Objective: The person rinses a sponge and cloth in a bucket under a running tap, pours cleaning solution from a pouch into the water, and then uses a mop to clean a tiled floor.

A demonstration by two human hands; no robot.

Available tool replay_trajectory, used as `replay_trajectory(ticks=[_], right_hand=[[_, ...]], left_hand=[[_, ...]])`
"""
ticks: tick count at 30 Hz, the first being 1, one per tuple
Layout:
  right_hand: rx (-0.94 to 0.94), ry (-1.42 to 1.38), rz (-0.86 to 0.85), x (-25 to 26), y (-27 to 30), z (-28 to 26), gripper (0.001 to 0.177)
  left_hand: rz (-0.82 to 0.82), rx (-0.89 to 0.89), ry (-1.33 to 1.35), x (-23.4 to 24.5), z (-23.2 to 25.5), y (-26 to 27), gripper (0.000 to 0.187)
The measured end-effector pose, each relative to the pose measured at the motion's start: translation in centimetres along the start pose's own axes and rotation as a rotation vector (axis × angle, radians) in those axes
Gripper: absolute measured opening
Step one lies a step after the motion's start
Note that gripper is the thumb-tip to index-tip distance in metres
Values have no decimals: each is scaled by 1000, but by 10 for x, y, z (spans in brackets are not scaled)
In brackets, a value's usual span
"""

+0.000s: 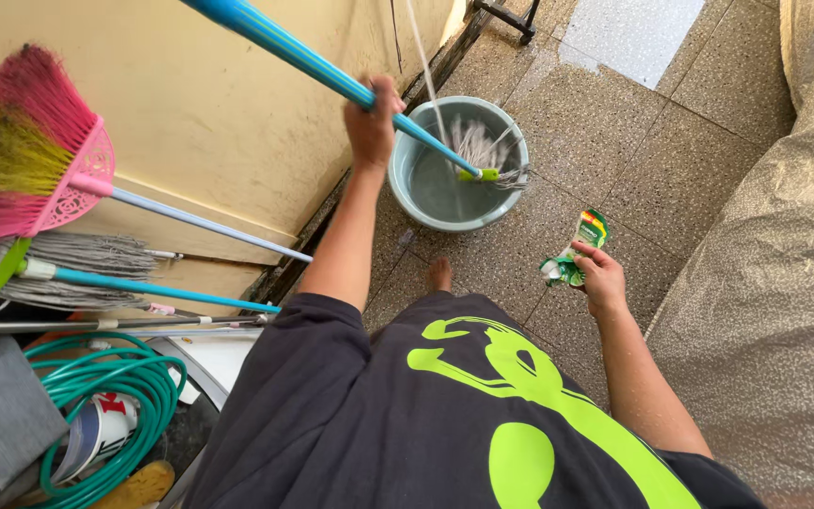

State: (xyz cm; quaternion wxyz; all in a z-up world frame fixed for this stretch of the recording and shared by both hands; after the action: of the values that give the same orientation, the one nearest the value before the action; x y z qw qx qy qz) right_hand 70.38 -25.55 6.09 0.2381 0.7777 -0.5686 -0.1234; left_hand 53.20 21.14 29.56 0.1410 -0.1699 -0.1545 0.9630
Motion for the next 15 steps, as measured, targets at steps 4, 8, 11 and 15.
replay_trajectory(ticks=[4,8,11,15], right_hand=[[-57,-4,54,3,-13,-6,29],[-53,4,57,-10,-34,-22,30],[-47,22,29,-29,-55,-41,30],[-61,57,-24,-73,-88,-71,30]], left_hand=[[-72,88,-119,18,-112,42,30],[-123,196,-210,32,-184,89,20],[-107,190,-194,31,-191,84,18],[2,285,-49,4,-158,16,18]])
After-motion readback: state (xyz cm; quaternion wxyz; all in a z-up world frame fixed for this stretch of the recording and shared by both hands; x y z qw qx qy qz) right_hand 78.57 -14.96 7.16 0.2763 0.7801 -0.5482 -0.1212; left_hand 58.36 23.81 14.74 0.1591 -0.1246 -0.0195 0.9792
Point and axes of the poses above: each hand's wrist, its own y-axis away from the middle knuckle, its own x-axis out of the back of the hand, z = x × y, the point moved 5 cm from there along -y, towards the middle knuckle, and after that the axes turned 13 degrees about z, right-handed, at the moved point
